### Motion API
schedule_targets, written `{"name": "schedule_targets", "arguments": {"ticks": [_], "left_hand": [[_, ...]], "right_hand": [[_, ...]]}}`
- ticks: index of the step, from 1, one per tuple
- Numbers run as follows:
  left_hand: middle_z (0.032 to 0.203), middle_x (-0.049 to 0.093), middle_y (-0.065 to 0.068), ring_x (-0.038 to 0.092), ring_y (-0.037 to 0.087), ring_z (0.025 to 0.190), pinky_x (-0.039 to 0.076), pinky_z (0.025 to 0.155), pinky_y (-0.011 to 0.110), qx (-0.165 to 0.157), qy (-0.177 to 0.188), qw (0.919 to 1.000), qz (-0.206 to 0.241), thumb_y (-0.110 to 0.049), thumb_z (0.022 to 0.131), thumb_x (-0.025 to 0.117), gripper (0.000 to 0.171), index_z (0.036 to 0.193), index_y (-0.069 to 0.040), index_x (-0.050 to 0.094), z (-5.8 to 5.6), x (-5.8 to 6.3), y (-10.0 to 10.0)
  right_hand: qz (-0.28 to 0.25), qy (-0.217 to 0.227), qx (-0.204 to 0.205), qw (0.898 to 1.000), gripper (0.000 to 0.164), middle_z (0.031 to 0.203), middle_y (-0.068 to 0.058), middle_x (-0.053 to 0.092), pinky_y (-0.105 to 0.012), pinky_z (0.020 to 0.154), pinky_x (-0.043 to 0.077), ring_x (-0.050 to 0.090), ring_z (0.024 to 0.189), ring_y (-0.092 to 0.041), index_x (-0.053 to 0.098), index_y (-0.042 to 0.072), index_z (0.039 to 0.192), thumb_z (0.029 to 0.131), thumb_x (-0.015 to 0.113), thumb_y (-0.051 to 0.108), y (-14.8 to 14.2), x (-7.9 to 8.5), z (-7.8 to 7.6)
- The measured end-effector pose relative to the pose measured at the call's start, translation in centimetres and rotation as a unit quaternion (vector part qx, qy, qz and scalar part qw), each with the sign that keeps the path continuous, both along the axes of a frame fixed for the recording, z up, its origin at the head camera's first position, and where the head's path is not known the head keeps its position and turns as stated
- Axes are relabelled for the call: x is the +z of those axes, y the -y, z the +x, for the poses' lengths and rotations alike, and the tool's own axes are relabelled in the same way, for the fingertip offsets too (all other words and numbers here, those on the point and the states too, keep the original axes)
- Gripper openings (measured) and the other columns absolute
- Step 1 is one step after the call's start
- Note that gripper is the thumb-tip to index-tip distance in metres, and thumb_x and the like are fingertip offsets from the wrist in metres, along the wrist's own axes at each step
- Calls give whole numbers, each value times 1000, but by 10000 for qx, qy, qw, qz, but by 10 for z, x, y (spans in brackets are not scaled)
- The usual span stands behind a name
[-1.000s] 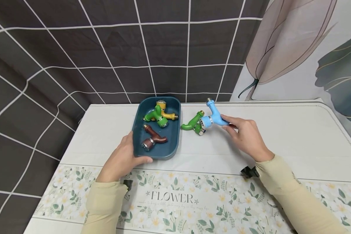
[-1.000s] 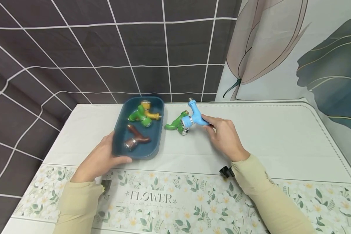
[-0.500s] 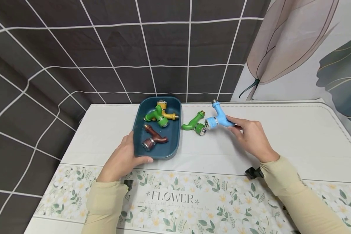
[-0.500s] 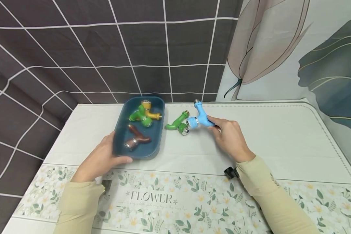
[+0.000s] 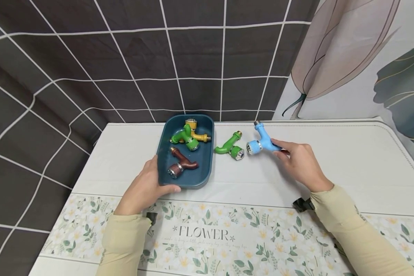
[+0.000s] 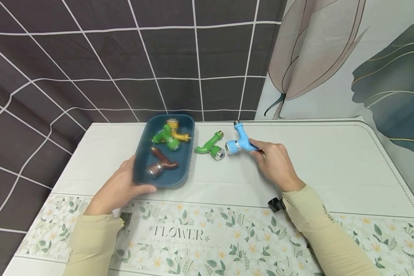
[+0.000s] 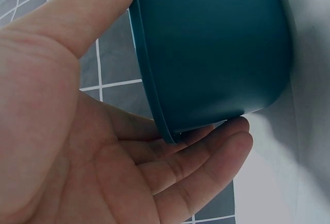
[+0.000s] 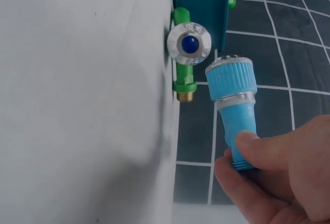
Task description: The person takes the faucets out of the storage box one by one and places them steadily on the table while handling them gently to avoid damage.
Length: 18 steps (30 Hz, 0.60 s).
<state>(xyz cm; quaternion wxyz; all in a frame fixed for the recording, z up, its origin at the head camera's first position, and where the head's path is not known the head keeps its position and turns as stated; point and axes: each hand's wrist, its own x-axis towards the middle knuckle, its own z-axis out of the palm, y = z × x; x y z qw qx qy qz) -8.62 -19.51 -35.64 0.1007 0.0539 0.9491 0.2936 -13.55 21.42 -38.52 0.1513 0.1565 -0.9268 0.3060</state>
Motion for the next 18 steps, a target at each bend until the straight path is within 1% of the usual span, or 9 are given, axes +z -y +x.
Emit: {"name": "schedule_targets", "arguments": {"ticks": [4,7,9,18], "left_hand": [[158,28,25,35,39,142,36,110,59,4,5,10000,11,-35,76,90,121,161,-5,9,0,0,0],[158,27,25,35,39,142,36,110,59,5,20,10000,4,-36,76,90,121,161,-5,9,0,0,0],[158,27,25,35,39,142,36,110,58,11,29,10000,-7,-36,76,90,121,161,-5,9,0,0,0],[159,27,24,34,39,143,36,111,59,62,111,9999,-56,-38,75,89,123,162,-5,8,-1,0,0]], "right_hand": [[64,81,-24,9999,36,108,-25,72,-29,56,42,65,73,-24,70,-1,124,89,74,-1,-1,-2,-1],[83,136,-32,9999,35,105,-25,72,-26,53,38,58,67,-22,70,-1,123,89,74,0,-1,-3,-1],[82,172,-34,9998,35,104,-25,72,-26,53,36,56,65,-22,71,-1,123,89,74,0,-1,-3,-1],[107,318,-33,9994,33,100,-26,73,-27,51,36,53,62,-21,71,-3,122,89,75,1,0,-5,-2]]}}
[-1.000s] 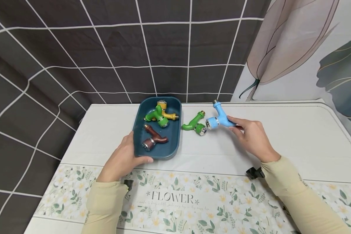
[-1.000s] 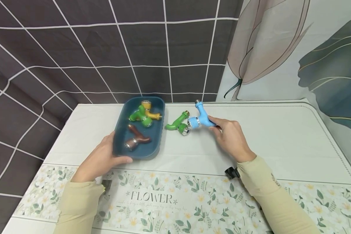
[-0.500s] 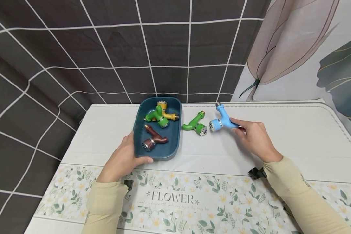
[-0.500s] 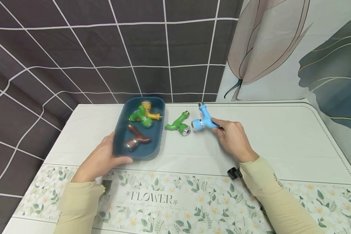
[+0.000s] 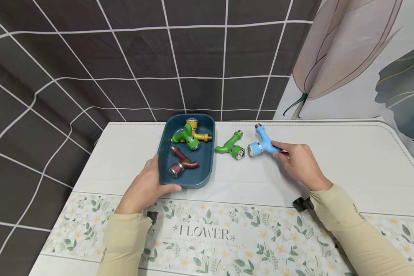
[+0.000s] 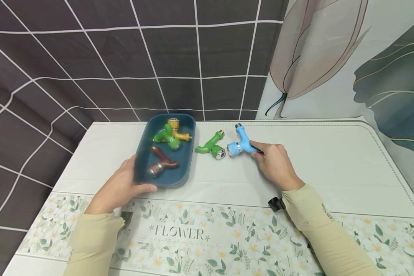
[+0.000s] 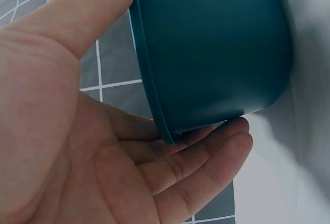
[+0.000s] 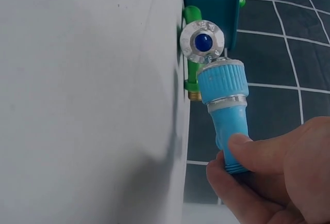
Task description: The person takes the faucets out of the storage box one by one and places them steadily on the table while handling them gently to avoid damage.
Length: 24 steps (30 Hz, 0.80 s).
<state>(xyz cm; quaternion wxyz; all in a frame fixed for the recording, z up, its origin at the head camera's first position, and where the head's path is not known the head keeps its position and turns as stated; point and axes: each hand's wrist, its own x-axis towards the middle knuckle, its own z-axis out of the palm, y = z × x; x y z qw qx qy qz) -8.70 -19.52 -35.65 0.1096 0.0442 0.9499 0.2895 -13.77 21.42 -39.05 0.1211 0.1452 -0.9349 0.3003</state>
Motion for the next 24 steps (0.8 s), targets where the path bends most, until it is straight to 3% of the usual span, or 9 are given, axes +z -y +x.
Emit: {"name": "schedule_targets", "arguments": {"ticks": [12,24], "left_hand": [[158,27,26,33,39,143,35,111,58,-45,-26,10000,-11,-38,77,89,122,161,-2,7,-1,-1,1],[159,26,26,33,39,144,35,112,58,-35,-2,10000,9,-39,77,88,123,160,-1,7,-1,-1,1]], "right_hand": [[105,326,-64,9994,34,102,-28,71,-27,52,37,55,65,-23,69,-5,123,90,72,0,3,-4,-2],[190,312,7,9993,33,102,-28,71,-31,57,40,57,67,-23,69,-5,123,91,71,0,3,-6,-4]]}}
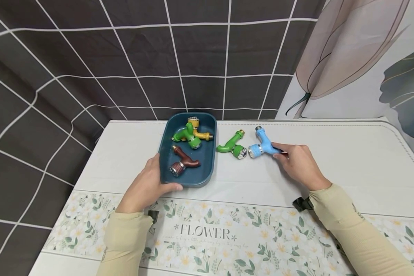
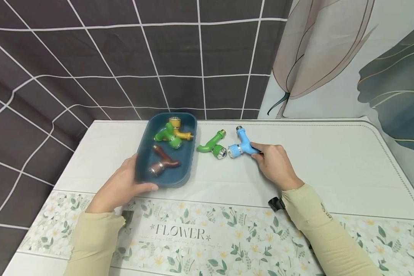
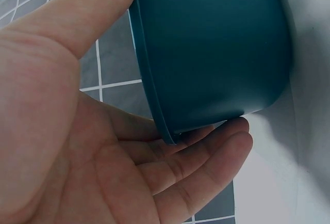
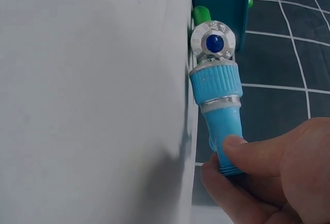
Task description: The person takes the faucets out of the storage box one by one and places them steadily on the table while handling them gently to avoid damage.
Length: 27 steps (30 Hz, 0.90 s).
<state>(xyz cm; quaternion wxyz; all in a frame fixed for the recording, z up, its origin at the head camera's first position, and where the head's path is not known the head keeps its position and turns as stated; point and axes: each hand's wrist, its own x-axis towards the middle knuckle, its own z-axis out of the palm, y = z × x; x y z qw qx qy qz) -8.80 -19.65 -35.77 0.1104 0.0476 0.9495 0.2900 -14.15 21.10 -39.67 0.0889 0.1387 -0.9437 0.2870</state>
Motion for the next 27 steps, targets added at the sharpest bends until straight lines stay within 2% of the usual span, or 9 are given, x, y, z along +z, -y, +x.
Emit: {"name": "schedule_targets", "arguments": {"ticks": [9,20,27], "left_hand": [[159,26,25,33,39,143,35,112,58,13,2,10000,-25,-39,76,89,123,160,-1,7,-1,0,0],[158,26,26,34,39,142,36,111,58,-39,-30,10000,0,-40,76,89,123,161,-2,8,-1,0,0],[159,25,26,33,40,143,36,111,58,-31,-37,10000,3,-39,76,89,123,161,-1,7,0,0,-1]], "right_hand": [[-21,78,25,10000,33,105,-29,70,-35,61,44,62,73,-23,69,-5,123,91,73,2,-1,-1,-1],[44,155,-9,9999,33,102,-30,71,-32,58,40,56,67,-23,69,-6,122,91,72,2,-1,-1,-2],[73,239,17,9997,33,99,-31,70,-30,53,32,48,61,-22,68,-6,124,93,70,2,-1,-1,-3]]}}
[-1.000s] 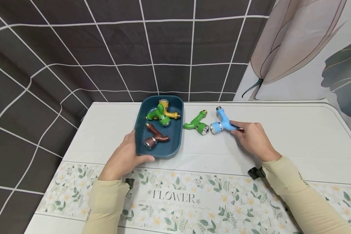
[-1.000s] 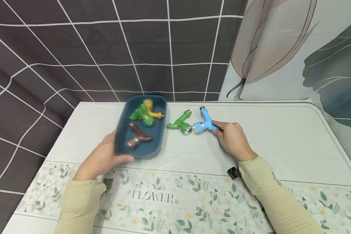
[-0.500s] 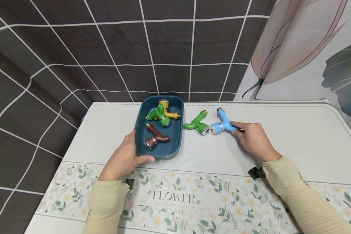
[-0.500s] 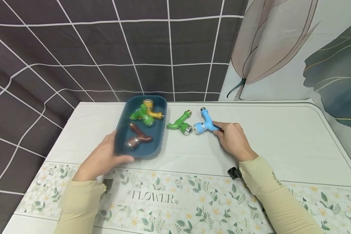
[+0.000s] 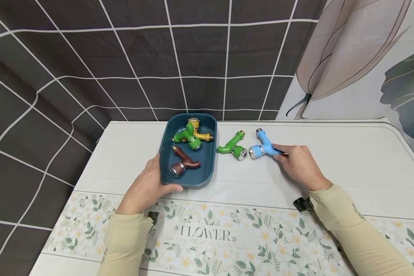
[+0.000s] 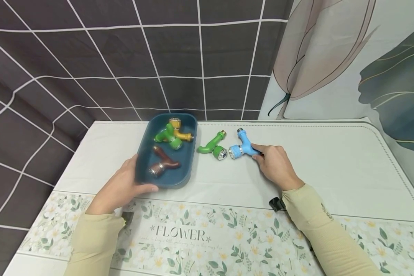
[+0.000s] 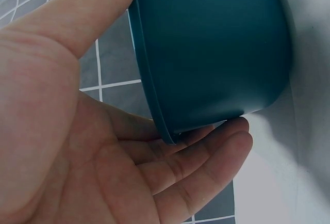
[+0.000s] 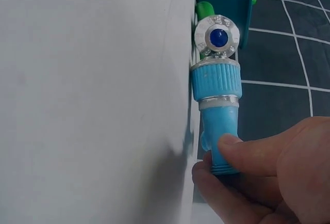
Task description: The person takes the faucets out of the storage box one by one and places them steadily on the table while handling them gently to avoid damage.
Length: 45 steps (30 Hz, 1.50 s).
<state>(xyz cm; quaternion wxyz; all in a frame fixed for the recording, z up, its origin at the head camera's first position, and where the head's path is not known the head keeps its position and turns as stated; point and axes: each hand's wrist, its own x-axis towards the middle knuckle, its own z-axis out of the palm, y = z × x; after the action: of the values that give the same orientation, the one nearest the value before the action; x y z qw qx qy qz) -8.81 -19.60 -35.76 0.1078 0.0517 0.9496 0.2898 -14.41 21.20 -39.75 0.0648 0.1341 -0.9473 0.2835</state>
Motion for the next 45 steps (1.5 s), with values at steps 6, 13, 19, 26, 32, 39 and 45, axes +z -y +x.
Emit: {"name": "schedule_targets", "arguments": {"ticks": [6,13,19,26,32,39,45], "left_hand": [[159,26,25,34,38,143,36,111,58,4,-32,10000,18,-41,76,89,123,161,-2,8,0,-1,0],[159,26,24,33,37,143,36,111,58,-17,-58,10000,66,-41,75,89,123,161,-4,9,0,-1,0],[159,26,25,34,38,143,36,111,58,-6,-45,10000,32,-41,75,89,124,161,-3,8,1,-1,1],[159,26,25,33,38,143,36,111,58,19,-20,10000,9,-41,76,88,124,161,-2,8,1,-1,1],[159,25,25,33,38,143,36,111,58,18,-23,10000,22,-40,75,89,124,161,-3,7,0,-1,1],[159,25,26,34,39,143,36,111,57,33,1,10000,-9,-40,76,89,124,161,-1,7,-1,-1,0],[159,25,26,35,39,143,36,111,58,71,40,10000,-41,-40,76,89,124,161,-1,6,0,-1,0]], "right_hand": [[82,34,58,9999,32,80,-25,69,-32,54,30,44,59,-21,67,-7,125,94,69,5,0,0,1],[108,53,78,9999,33,93,-30,70,-31,52,29,46,60,-22,67,-7,125,94,69,4,-1,-1,0],[102,149,51,9998,33,95,-30,70,-30,50,28,41,57,-21,67,-6,125,94,69,4,-1,-1,-1],[74,213,14,9997,33,104,-31,69,-30,50,28,41,57,-20,68,-6,125,93,70,5,-1,-1,-1],[116,230,-24,9997,33,110,-30,69,-30,53,33,50,63,-24,68,-6,124,92,71,4,-1,-2,-1],[155,337,-73,9993,34,114,-29,68,-35,62,41,58,78,-29,68,-5,124,91,72,3,-1,-1,-1],[167,346,-75,9992,34,113,-29,68,-36,63,43,59,78,-28,69,-6,123,90,73,2,0,-1,-1]]}}
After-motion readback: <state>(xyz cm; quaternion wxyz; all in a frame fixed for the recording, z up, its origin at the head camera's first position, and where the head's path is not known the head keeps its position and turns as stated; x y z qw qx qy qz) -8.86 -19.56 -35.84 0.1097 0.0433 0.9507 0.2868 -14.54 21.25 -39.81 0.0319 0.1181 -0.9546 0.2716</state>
